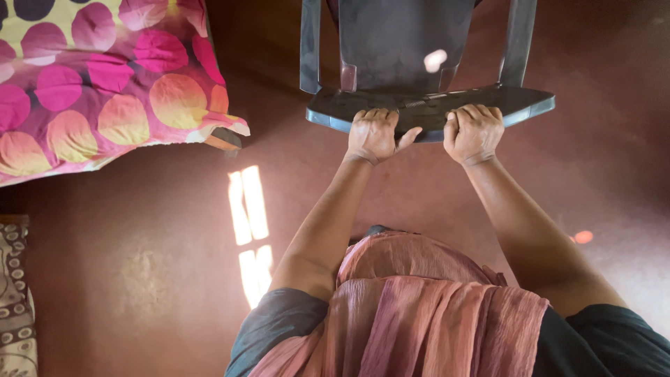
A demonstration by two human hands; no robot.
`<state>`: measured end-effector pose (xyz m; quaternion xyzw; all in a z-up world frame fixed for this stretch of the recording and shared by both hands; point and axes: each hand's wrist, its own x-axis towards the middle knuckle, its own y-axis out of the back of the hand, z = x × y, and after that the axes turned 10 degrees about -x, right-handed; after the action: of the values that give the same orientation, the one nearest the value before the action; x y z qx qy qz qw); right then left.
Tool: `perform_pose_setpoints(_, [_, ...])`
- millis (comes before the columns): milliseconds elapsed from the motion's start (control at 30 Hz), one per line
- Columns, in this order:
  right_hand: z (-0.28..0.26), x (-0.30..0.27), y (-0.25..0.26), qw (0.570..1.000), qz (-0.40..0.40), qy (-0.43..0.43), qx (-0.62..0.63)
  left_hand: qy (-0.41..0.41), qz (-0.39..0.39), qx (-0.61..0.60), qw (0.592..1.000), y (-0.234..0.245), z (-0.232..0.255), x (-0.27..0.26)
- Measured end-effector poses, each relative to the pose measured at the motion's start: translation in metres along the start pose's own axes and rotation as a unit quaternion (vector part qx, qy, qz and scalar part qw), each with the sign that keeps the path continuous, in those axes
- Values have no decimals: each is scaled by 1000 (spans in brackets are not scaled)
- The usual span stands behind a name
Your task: The person lifts a black plastic chair and carries it across the room. They move from a corner with a wicker chair and patterned rug toward a bed with a pink and yellow patterned cover, then continue to another area of the room.
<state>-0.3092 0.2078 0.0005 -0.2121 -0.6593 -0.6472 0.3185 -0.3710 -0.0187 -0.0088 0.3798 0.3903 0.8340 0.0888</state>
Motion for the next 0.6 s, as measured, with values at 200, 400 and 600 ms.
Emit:
perform_pose_setpoints(200, [37, 2, -3, 999, 3, 31, 16, 40, -3, 12, 999, -23, 25, 7])
perform_pose_setpoints(400, [87, -10, -11, 998, -16, 42, 49, 67, -11, 12, 998, -58, 58, 11])
perform_pose_setpoints(600, [103, -21, -11, 997, 0, 49, 63, 73, -20, 31, 997, -71, 76, 9])
